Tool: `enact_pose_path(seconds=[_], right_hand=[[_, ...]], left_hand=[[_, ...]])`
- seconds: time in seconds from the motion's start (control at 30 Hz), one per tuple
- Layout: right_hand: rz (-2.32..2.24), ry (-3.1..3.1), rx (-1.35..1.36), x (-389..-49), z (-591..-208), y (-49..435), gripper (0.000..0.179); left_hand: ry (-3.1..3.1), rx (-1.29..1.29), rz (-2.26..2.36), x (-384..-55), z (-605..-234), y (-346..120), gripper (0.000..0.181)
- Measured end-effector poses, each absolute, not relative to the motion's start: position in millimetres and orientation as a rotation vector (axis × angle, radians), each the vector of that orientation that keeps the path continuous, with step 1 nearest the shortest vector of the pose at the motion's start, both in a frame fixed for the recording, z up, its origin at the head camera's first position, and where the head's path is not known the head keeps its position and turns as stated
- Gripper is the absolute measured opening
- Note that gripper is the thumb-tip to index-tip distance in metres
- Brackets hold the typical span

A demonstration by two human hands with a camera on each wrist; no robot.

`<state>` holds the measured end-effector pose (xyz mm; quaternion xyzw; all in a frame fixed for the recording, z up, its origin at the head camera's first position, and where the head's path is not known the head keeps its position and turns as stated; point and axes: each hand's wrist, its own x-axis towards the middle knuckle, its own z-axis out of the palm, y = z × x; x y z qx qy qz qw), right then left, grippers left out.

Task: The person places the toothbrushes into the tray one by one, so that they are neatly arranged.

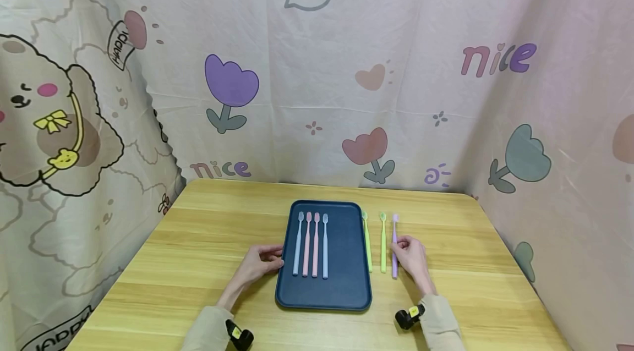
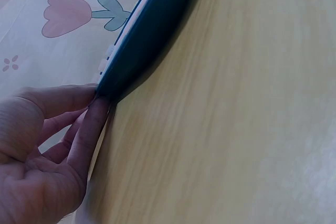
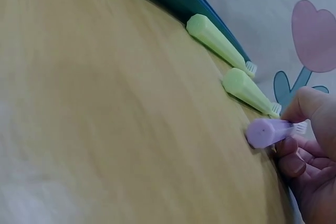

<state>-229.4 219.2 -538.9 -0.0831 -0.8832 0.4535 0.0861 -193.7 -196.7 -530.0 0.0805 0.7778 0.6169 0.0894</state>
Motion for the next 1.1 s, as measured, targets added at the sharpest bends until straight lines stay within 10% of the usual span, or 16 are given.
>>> enact_pose_path(seconds=[1.1], right_hand=[[2.071, -2.381, -0.111, -218.2, -508.8, 224.5, 0.045]], left_hand=[[2.291, 0.235, 1.85, -195.0, -530.1, -196.7, 0.05]])
